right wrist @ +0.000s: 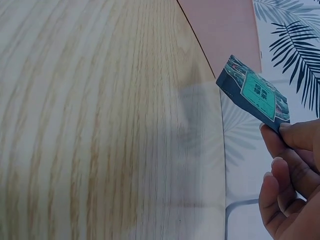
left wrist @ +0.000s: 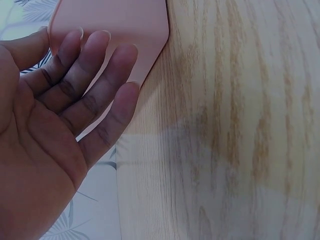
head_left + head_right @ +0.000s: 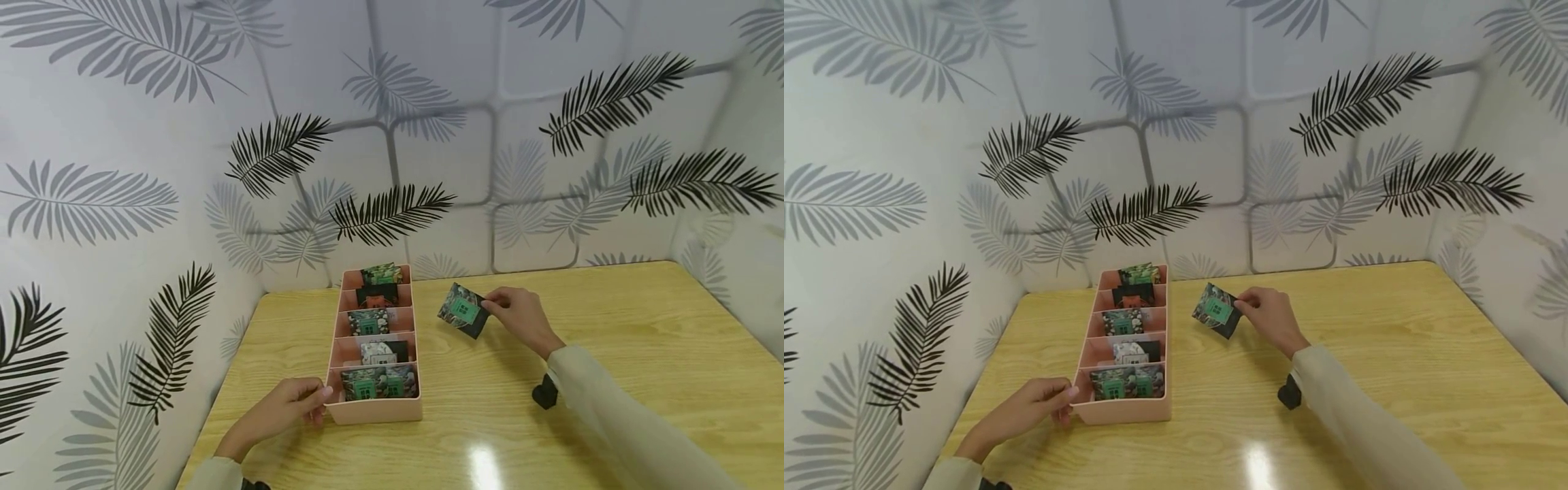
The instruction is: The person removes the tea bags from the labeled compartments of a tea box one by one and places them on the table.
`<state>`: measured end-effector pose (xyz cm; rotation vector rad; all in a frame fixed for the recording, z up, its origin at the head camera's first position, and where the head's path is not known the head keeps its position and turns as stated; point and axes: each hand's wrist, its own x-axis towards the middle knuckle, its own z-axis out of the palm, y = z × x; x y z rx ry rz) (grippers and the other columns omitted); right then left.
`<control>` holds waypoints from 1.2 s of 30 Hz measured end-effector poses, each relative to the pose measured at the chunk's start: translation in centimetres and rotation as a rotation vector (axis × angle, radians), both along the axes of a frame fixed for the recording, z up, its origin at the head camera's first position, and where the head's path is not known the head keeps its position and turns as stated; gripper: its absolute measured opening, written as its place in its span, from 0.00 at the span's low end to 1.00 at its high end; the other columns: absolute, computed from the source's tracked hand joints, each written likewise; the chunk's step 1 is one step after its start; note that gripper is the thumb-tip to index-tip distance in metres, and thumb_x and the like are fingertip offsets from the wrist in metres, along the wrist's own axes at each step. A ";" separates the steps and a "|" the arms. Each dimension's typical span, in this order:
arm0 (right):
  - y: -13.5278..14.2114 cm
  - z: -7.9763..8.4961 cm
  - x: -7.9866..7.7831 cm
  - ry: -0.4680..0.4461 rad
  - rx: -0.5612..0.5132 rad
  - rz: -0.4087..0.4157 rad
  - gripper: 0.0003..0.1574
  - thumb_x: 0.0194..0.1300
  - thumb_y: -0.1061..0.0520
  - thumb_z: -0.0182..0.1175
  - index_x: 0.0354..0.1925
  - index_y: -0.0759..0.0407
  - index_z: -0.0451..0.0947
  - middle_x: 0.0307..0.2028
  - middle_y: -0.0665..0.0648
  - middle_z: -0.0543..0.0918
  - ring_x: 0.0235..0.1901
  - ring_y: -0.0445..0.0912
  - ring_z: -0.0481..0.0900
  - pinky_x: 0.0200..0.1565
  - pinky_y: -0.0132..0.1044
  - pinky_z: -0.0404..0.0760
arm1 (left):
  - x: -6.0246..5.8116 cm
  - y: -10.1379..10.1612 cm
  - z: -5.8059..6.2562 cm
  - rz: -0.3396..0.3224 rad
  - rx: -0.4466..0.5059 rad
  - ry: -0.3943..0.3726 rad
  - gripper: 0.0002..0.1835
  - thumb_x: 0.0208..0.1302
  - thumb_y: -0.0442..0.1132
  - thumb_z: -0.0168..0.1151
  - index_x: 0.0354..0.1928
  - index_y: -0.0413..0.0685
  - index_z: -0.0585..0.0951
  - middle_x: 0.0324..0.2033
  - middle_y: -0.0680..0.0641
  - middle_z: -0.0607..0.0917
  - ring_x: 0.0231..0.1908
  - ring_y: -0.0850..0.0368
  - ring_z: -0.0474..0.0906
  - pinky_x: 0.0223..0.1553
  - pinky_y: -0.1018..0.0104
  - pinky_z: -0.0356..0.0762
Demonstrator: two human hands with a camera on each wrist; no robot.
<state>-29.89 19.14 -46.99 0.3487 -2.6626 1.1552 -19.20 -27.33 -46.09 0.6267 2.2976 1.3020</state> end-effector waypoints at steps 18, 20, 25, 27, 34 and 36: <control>-1.1 -1.7 -1.8 -0.152 -0.059 -0.111 0.14 0.74 0.51 0.64 0.43 0.63 0.84 0.42 0.64 0.89 0.42 0.58 0.87 0.40 0.50 0.84 | 0.0 0.2 0.1 -0.001 -0.017 0.011 0.21 0.83 0.49 0.48 0.39 0.40 0.82 0.32 0.39 0.86 0.35 0.38 0.84 0.41 0.52 0.84; -1.3 -1.8 -1.9 -0.168 -0.074 -0.144 0.14 0.73 0.52 0.64 0.41 0.63 0.83 0.39 0.63 0.88 0.37 0.57 0.86 0.36 0.47 0.83 | 0.0 0.2 0.1 0.000 -0.017 0.010 0.21 0.83 0.49 0.48 0.39 0.41 0.82 0.32 0.39 0.86 0.35 0.38 0.84 0.42 0.52 0.84; -1.8 -1.8 -2.0 -0.210 -0.087 -0.208 0.13 0.72 0.52 0.63 0.39 0.63 0.83 0.34 0.60 0.87 0.30 0.53 0.81 0.32 0.43 0.79 | 0.0 0.2 0.1 0.003 -0.018 0.015 0.21 0.83 0.49 0.49 0.38 0.41 0.82 0.32 0.41 0.86 0.35 0.39 0.85 0.42 0.52 0.84; -1.9 -1.8 -2.0 -0.238 -0.086 -0.212 0.13 0.73 0.53 0.62 0.39 0.63 0.82 0.32 0.59 0.88 0.31 0.52 0.82 0.32 0.42 0.78 | 0.0 0.2 0.1 0.004 -0.022 0.017 0.21 0.83 0.50 0.49 0.38 0.41 0.82 0.31 0.41 0.86 0.35 0.40 0.85 0.42 0.53 0.84; -2.2 -1.5 -1.7 -0.329 -0.023 -0.202 0.14 0.73 0.53 0.58 0.35 0.62 0.82 0.27 0.56 0.88 0.27 0.50 0.81 0.27 0.39 0.73 | 0.1 0.1 0.2 0.010 -0.030 0.014 0.22 0.83 0.50 0.49 0.38 0.41 0.82 0.31 0.41 0.86 0.35 0.40 0.85 0.41 0.53 0.84; -2.2 -1.4 -1.7 -0.342 -0.007 -0.191 0.15 0.73 0.53 0.58 0.36 0.63 0.83 0.26 0.56 0.88 0.25 0.49 0.80 0.25 0.38 0.72 | 0.1 0.0 0.2 0.011 -0.030 0.012 0.22 0.83 0.50 0.49 0.39 0.41 0.82 0.32 0.41 0.86 0.35 0.40 0.85 0.41 0.53 0.84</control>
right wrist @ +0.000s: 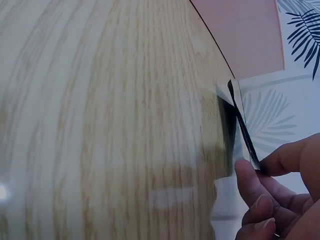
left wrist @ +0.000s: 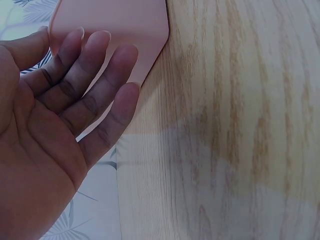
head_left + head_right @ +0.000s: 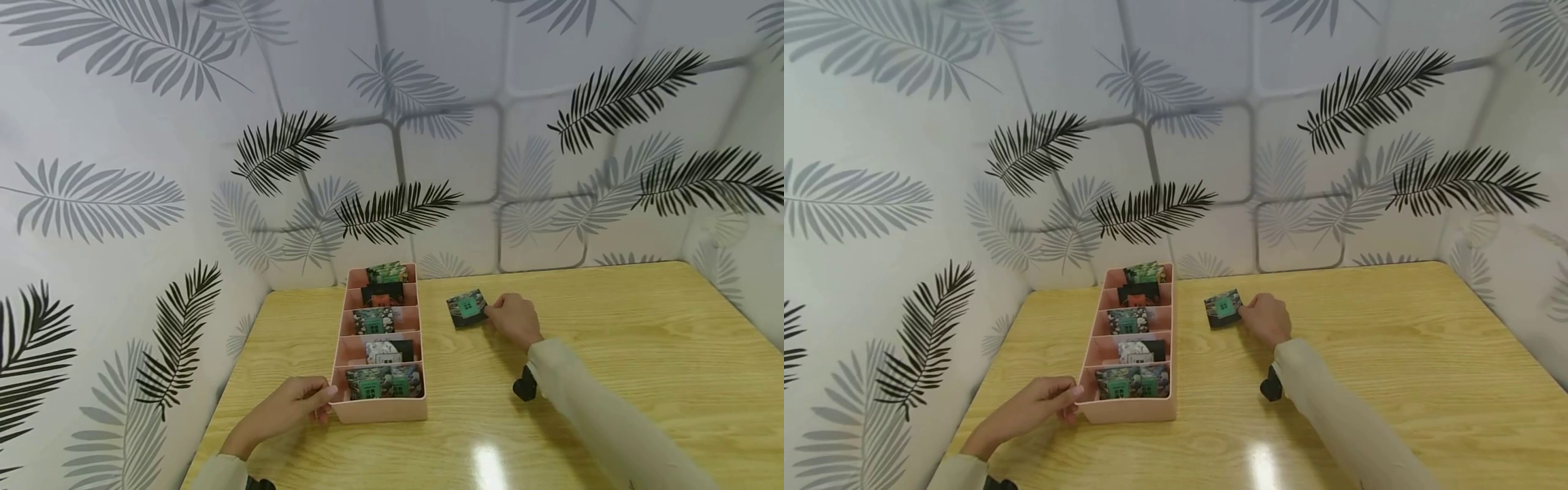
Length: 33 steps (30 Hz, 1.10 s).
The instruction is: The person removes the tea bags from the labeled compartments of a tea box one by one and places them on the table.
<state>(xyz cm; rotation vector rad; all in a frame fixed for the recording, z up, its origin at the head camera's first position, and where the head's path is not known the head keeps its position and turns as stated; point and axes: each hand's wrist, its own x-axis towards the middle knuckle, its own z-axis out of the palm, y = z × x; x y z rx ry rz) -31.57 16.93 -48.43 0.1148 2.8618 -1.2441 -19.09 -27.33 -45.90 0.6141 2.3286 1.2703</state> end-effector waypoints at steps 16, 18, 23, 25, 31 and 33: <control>0.0 -0.8 -0.5 -0.017 0.133 0.063 0.19 0.72 0.51 0.59 0.26 0.58 0.84 0.19 0.53 0.83 0.15 0.45 0.72 0.18 0.35 0.66 | -0.2 -0.2 -0.3 -0.003 0.005 0.006 0.21 0.83 0.50 0.49 0.39 0.41 0.82 0.32 0.41 0.86 0.35 0.41 0.85 0.41 0.54 0.84; 0.0 -0.8 -0.6 -0.014 0.146 0.062 0.21 0.73 0.51 0.59 0.24 0.58 0.83 0.18 0.53 0.82 0.14 0.45 0.70 0.18 0.35 0.66 | -0.2 -0.1 -0.3 0.000 0.004 0.002 0.21 0.82 0.50 0.50 0.39 0.41 0.82 0.32 0.40 0.86 0.35 0.41 0.85 0.41 0.53 0.84; 0.4 -0.7 -0.3 -0.009 0.151 0.064 0.22 0.74 0.49 0.58 0.25 0.59 0.83 0.17 0.53 0.82 0.14 0.45 0.68 0.18 0.35 0.64 | -0.2 0.0 -0.3 -0.001 0.002 -0.007 0.21 0.82 0.50 0.50 0.40 0.40 0.82 0.33 0.39 0.86 0.35 0.40 0.85 0.41 0.53 0.84; 0.5 -0.6 -0.3 0.004 0.143 0.067 0.20 0.73 0.49 0.58 0.27 0.59 0.83 0.18 0.53 0.82 0.15 0.45 0.69 0.19 0.35 0.65 | -0.2 0.0 -0.3 0.000 0.003 -0.007 0.21 0.82 0.50 0.50 0.40 0.41 0.82 0.33 0.40 0.86 0.35 0.40 0.85 0.41 0.53 0.84; 0.7 -0.4 0.0 0.070 0.124 0.116 0.16 0.71 0.51 0.57 0.35 0.61 0.82 0.20 0.53 0.80 0.17 0.46 0.70 0.21 0.37 0.67 | -0.2 -0.1 -0.2 -0.002 0.005 -0.005 0.21 0.83 0.50 0.49 0.39 0.41 0.82 0.32 0.42 0.87 0.35 0.39 0.85 0.41 0.52 0.84; 0.5 -0.2 0.3 0.095 0.119 0.135 0.15 0.71 0.52 0.57 0.37 0.62 0.82 0.21 0.53 0.80 0.17 0.45 0.70 0.21 0.37 0.67 | -0.1 -0.1 -0.2 0.004 0.004 -0.012 0.21 0.83 0.50 0.49 0.39 0.41 0.82 0.32 0.42 0.87 0.35 0.39 0.85 0.41 0.53 0.84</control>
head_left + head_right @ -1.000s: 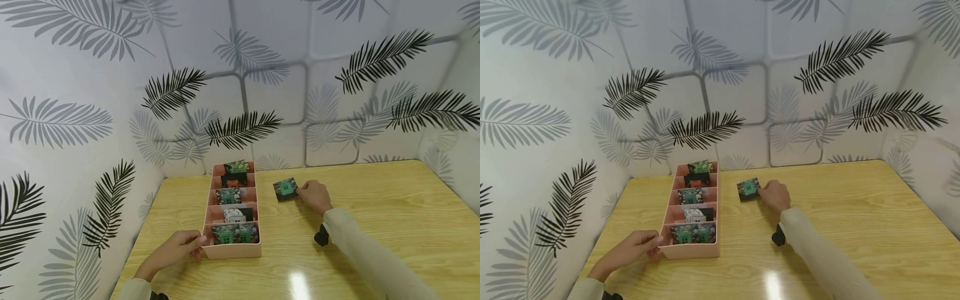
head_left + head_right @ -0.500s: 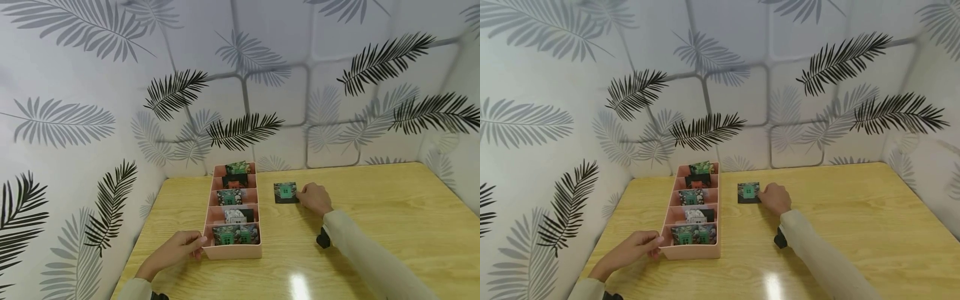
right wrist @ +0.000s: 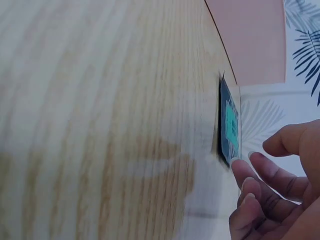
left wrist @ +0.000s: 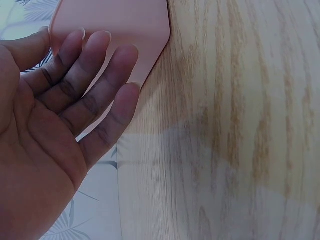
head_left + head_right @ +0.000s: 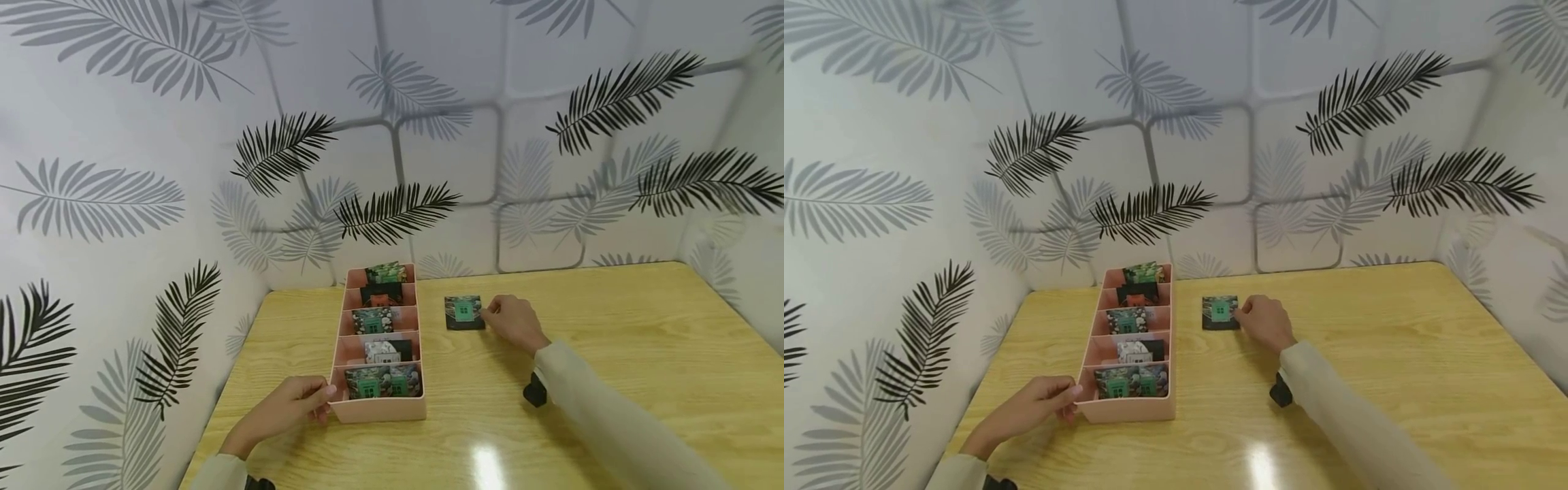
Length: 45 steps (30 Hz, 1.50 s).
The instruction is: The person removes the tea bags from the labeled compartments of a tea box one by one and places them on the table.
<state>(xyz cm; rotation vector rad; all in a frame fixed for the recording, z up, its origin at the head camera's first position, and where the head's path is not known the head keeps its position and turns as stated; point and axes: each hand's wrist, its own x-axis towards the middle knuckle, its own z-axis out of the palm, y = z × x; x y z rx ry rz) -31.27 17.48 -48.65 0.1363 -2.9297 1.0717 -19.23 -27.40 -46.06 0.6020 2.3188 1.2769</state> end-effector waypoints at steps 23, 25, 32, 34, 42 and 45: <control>-3.3 3.2 3.5 0.168 -0.137 0.219 0.11 0.74 0.53 0.62 0.41 0.58 0.86 0.33 0.49 0.86 0.31 0.41 0.81 0.38 0.42 0.82 | -0.1 -0.3 -0.3 -0.006 -0.008 0.031 0.22 0.83 0.50 0.49 0.39 0.40 0.83 0.32 0.41 0.87 0.34 0.41 0.85 0.41 0.54 0.84; -3.9 3.5 3.7 0.179 -0.133 0.241 0.10 0.74 0.52 0.63 0.40 0.57 0.86 0.33 0.48 0.85 0.31 0.41 0.81 0.38 0.42 0.82 | -0.1 -0.3 -0.3 -0.007 -0.011 0.039 0.22 0.83 0.50 0.49 0.39 0.41 0.83 0.31 0.41 0.87 0.34 0.42 0.85 0.41 0.54 0.84; -5.2 4.3 4.6 0.210 -0.140 0.303 0.09 0.75 0.51 0.63 0.40 0.53 0.86 0.32 0.44 0.84 0.28 0.40 0.79 0.32 0.38 0.79 | -0.1 -0.4 -0.4 -0.015 -0.007 0.053 0.21 0.83 0.50 0.49 0.39 0.42 0.83 0.29 0.41 0.87 0.33 0.43 0.85 0.41 0.55 0.84; -5.6 4.6 5.0 0.218 -0.151 0.320 0.08 0.75 0.51 0.63 0.39 0.51 0.86 0.31 0.43 0.84 0.27 0.39 0.79 0.32 0.37 0.79 | -0.1 -0.3 -0.4 -0.015 -0.006 0.050 0.21 0.83 0.49 0.49 0.39 0.42 0.83 0.29 0.41 0.87 0.33 0.43 0.85 0.41 0.55 0.84; -6.9 5.5 6.3 0.280 -0.143 0.391 0.05 0.74 0.52 0.64 0.38 0.49 0.84 0.29 0.39 0.82 0.24 0.39 0.74 0.28 0.36 0.75 | -0.1 -0.1 -0.2 -0.011 -0.005 0.032 0.21 0.83 0.49 0.49 0.39 0.42 0.83 0.29 0.42 0.87 0.33 0.41 0.84 0.41 0.54 0.83; -7.4 5.8 6.8 0.297 -0.118 0.405 0.04 0.74 0.53 0.64 0.38 0.48 0.84 0.28 0.39 0.82 0.22 0.39 0.72 0.26 0.35 0.72 | -0.1 -0.1 -0.2 -0.012 -0.012 0.038 0.20 0.83 0.49 0.50 0.39 0.43 0.83 0.29 0.43 0.87 0.33 0.42 0.84 0.41 0.54 0.83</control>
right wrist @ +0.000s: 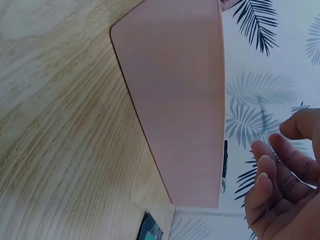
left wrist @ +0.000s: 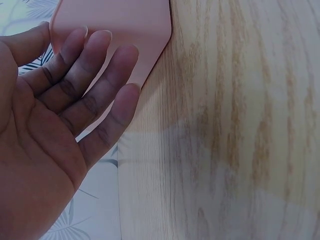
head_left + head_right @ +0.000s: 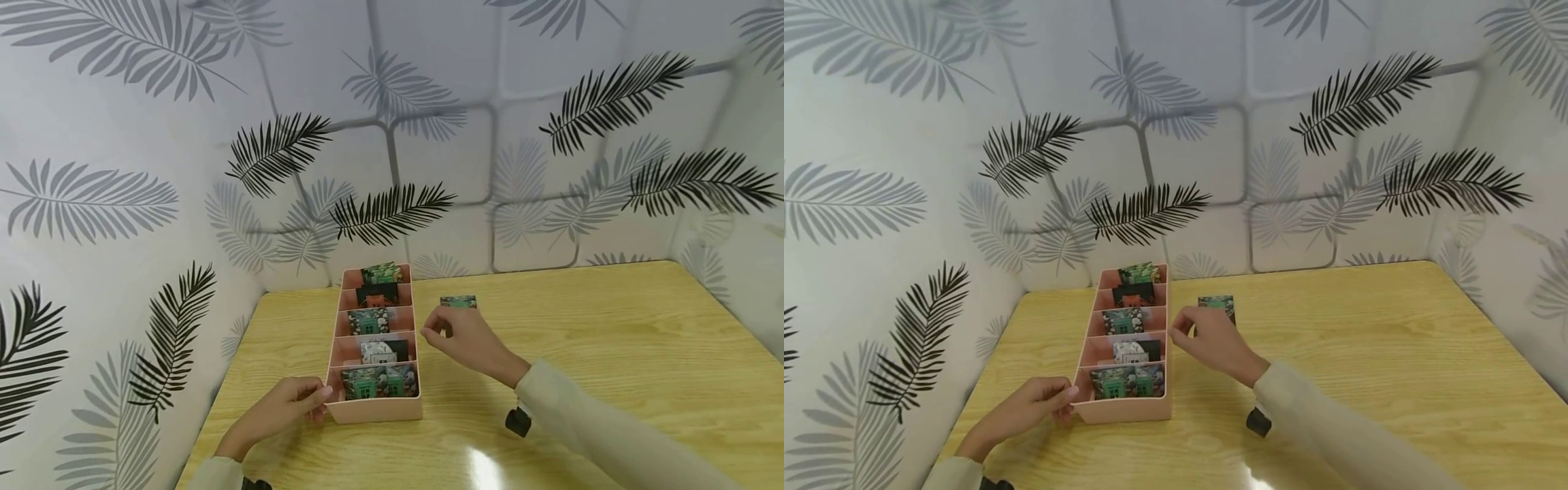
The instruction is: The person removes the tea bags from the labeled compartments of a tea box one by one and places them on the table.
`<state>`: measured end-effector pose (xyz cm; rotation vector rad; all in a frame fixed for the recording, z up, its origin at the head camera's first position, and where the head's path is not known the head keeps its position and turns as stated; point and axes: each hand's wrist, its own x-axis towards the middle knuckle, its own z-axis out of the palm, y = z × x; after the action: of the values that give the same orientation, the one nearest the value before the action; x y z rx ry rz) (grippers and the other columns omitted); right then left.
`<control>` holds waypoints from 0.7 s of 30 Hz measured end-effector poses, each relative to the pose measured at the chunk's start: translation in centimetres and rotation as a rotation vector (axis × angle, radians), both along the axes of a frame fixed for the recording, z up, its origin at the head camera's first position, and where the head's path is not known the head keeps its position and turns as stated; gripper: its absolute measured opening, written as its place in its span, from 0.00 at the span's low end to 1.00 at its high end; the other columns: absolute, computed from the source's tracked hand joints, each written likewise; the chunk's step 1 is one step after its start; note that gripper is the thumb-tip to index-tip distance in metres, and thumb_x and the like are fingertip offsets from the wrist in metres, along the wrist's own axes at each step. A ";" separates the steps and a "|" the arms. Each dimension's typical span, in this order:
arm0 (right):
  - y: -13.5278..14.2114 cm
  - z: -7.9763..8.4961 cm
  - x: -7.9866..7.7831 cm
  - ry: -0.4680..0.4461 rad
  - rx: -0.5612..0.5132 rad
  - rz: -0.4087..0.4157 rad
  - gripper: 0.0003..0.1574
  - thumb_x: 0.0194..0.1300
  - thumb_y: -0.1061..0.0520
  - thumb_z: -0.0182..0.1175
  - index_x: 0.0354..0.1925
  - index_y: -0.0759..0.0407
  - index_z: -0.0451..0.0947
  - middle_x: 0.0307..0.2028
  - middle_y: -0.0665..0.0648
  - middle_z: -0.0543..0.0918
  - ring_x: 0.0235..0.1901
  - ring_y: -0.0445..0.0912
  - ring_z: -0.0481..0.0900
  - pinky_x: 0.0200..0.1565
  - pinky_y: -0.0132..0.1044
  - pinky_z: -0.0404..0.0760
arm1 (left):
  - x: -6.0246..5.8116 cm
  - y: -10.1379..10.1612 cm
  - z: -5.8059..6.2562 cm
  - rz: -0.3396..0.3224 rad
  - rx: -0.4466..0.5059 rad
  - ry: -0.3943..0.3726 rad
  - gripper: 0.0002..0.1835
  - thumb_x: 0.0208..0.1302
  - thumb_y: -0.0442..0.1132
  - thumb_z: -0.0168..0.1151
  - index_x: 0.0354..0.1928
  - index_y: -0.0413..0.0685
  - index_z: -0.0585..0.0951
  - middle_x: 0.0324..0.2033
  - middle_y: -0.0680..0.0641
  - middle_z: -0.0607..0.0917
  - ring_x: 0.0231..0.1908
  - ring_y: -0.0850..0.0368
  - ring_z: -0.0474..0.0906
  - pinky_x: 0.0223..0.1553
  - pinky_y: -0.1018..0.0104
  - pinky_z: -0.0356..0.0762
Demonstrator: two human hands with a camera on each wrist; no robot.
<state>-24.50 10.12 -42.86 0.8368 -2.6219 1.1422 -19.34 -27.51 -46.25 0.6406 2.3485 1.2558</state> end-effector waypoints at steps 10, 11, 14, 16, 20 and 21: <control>-1.6 0.8 1.3 -0.022 0.010 0.060 0.05 0.74 0.50 0.65 0.40 0.47 0.84 0.30 0.39 0.82 0.21 0.40 0.74 0.25 0.34 0.75 | 0.1 0.0 -0.1 -0.003 -0.005 0.010 0.22 0.83 0.49 0.49 0.39 0.40 0.82 0.29 0.41 0.87 0.33 0.42 0.84 0.41 0.55 0.84; -1.8 0.9 1.5 -0.022 0.015 0.064 0.04 0.74 0.50 0.65 0.40 0.47 0.84 0.30 0.39 0.82 0.21 0.39 0.74 0.25 0.34 0.75 | 0.1 0.0 -0.1 -0.003 -0.003 0.010 0.22 0.83 0.49 0.49 0.39 0.40 0.82 0.29 0.41 0.87 0.33 0.42 0.84 0.41 0.54 0.84; -2.4 1.1 1.9 -0.016 0.025 0.089 0.03 0.74 0.51 0.65 0.40 0.47 0.84 0.31 0.39 0.82 0.22 0.37 0.74 0.25 0.34 0.76 | 0.1 0.1 -0.1 -0.003 0.002 0.009 0.22 0.83 0.49 0.49 0.39 0.39 0.82 0.29 0.40 0.87 0.33 0.42 0.84 0.41 0.54 0.84; -2.7 1.2 2.1 -0.002 0.047 0.106 0.03 0.73 0.51 0.66 0.39 0.47 0.84 0.32 0.39 0.82 0.23 0.36 0.74 0.26 0.34 0.76 | 0.1 0.0 -0.1 -0.002 0.005 0.008 0.22 0.83 0.49 0.49 0.39 0.39 0.82 0.30 0.40 0.87 0.33 0.42 0.84 0.41 0.54 0.84; -3.4 1.0 2.2 0.029 0.105 0.130 0.02 0.72 0.52 0.68 0.41 0.48 0.85 0.32 0.39 0.81 0.24 0.35 0.73 0.28 0.33 0.75 | 0.1 0.0 -0.1 -0.002 0.009 0.012 0.22 0.83 0.49 0.50 0.39 0.39 0.82 0.30 0.40 0.87 0.33 0.42 0.84 0.40 0.54 0.84; -3.6 0.9 2.2 0.038 0.120 0.134 0.03 0.71 0.52 0.68 0.41 0.49 0.85 0.31 0.39 0.81 0.25 0.34 0.73 0.28 0.33 0.75 | 0.1 0.0 -0.1 -0.002 0.010 0.011 0.21 0.83 0.49 0.50 0.39 0.38 0.82 0.30 0.40 0.87 0.33 0.42 0.84 0.40 0.54 0.84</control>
<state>-22.31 6.55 -42.01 1.0616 -2.6595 0.9964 -19.21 -27.51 -46.34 0.6545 2.3517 1.2673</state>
